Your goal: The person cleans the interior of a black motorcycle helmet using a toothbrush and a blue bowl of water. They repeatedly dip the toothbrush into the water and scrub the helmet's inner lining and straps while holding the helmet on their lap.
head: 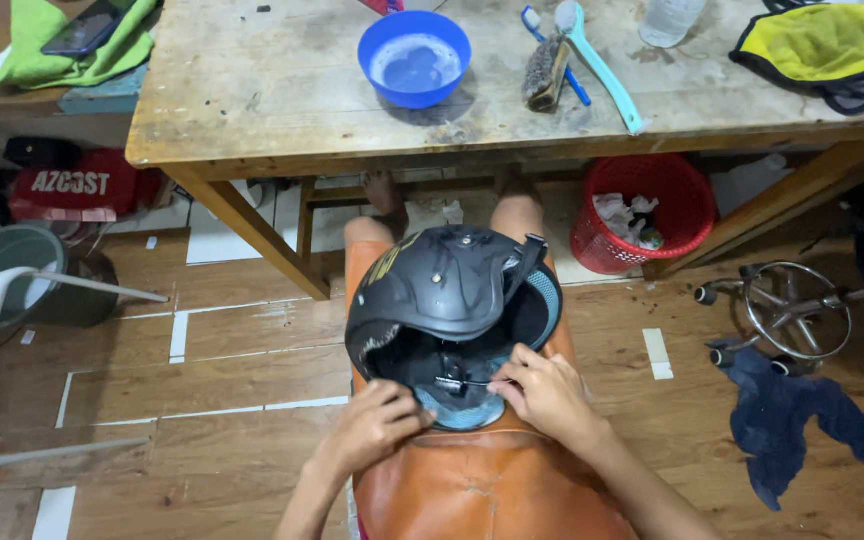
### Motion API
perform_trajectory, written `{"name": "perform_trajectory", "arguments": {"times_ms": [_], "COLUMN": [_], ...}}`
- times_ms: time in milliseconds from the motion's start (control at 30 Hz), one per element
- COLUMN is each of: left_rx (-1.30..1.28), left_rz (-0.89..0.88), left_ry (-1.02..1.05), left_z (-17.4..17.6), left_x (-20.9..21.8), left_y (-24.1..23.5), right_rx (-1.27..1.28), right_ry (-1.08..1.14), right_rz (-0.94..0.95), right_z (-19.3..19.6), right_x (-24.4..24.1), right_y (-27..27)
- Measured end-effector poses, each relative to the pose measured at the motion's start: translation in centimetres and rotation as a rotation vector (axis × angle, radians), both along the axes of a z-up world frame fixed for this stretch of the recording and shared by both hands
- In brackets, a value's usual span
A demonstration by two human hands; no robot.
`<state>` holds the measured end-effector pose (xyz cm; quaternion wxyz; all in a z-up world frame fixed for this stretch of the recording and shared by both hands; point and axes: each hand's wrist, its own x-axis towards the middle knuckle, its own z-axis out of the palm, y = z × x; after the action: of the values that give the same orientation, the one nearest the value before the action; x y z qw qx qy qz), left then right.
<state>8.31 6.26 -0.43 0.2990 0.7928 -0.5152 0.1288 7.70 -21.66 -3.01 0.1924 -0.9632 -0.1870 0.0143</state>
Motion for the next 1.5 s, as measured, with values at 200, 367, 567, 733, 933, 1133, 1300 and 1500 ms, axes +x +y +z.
{"name": "perform_trajectory", "arguments": {"times_ms": [200, 367, 567, 733, 933, 1133, 1300, 1500], "left_rx": [0.122, 0.622, 0.689, 0.373, -0.053, -0.195, -0.104, -0.914], "left_rz": [0.052, 0.657, 0.596, 0.58, 0.541, 0.51, 0.502, 0.166], "left_ry": [0.55, 0.287, 0.767, 0.824, 0.805, 0.7, 0.838, 1.535], "left_z": [3.8, -1.2, -0.2, -2.8, 1.1, 2.5, 2.9, -0.2], "left_x": [1.9, 3.4, 6.5, 6.8, 3.8, -2.0, -5.5, -6.7], "left_y": [-0.7, -5.6, -9.1, -8.3, -6.3, -3.8, -3.4, -4.7], "right_rx": [-0.091, -0.284, -0.126, -0.083, -0.098, -0.093, -0.015, 0.031], "right_ry": [-0.183, -0.276, -0.047, 0.016, 0.03, 0.001, 0.0, 0.029], "right_rz": [-0.095, -0.237, -0.259, -0.214, -0.216, -0.18, -0.141, -0.095], "right_z": [1.0, 1.0, -2.3, -1.0, -0.8, -2.3, -1.6, -0.6], "right_x": [-1.0, -2.2, -3.1, -3.2, -3.5, -3.3, -3.1, -2.5], "right_y": [2.2, 2.7, 0.4, 0.5, 0.4, 0.0, 0.0, -0.3]}}
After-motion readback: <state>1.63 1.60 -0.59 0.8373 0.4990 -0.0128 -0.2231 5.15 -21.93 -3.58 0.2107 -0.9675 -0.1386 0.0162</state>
